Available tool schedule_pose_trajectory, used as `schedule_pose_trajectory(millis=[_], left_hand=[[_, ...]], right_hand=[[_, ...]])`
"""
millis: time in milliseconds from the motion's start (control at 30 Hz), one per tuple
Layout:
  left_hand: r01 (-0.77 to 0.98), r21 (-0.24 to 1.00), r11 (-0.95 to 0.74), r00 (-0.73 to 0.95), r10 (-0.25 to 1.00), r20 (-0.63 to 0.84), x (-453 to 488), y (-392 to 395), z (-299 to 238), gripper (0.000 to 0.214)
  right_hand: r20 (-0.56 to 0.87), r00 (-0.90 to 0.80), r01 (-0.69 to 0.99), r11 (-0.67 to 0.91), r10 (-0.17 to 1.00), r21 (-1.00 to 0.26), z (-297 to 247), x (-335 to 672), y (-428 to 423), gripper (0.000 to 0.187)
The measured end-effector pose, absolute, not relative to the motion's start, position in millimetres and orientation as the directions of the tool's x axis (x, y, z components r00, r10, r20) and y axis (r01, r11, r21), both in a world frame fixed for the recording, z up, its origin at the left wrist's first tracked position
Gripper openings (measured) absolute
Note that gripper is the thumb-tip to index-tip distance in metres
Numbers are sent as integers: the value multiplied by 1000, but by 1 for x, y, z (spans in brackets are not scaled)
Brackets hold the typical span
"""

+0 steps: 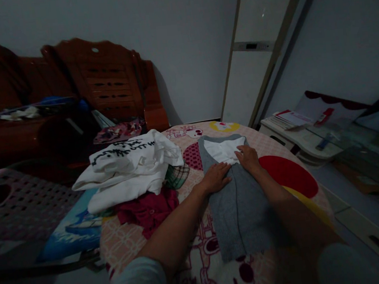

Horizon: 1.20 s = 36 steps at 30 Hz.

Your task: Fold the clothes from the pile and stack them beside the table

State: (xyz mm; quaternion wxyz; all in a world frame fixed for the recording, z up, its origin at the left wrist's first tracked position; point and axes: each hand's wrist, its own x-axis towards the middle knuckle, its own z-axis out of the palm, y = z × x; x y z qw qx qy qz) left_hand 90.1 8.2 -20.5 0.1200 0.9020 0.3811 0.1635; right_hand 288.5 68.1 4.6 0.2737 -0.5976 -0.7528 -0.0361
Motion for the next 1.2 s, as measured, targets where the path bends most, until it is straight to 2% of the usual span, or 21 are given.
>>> schedule_pose_trajectory(millis=[133,200,300,500,567,633,700,833,1067,1200], left_hand=[[655,326,-681,651,728,213,91,7,-19,60],[653,320,-687,656,724,214,91,7,-19,61],[653,324,-684,656,725,209,90,6,-19,60],[664,344,-664,644,741,188,90,4,-17,60],[663,350,-662,642,743,187,90,3,-15,59],[665,351,-659,639,746,188,91,2,-14,59],[667,346,-660,640,745,187,91,2,-15,59],[670,335,-663,639,744,195,90,3,-17,58],[661,338,-670,649,736,193,90,5,-16,59],[673,334,-660,645,745,172,91,6,-16,58]], right_hand=[[342,-229,954,280,911,-107,14,266,57,44],[280,-233,960,267,931,-89,16,253,56,34],[252,-131,970,177,959,-167,18,246,64,23],[369,164,938,-29,915,-347,29,273,89,38],[441,242,894,-23,864,-447,33,279,93,41],[498,284,814,68,819,-577,34,278,94,37],[484,240,723,178,842,-668,32,269,93,32],[362,39,666,246,931,-704,29,249,86,27],[345,9,673,250,939,-696,47,283,47,28],[268,-94,754,244,959,-610,52,314,-6,23]])
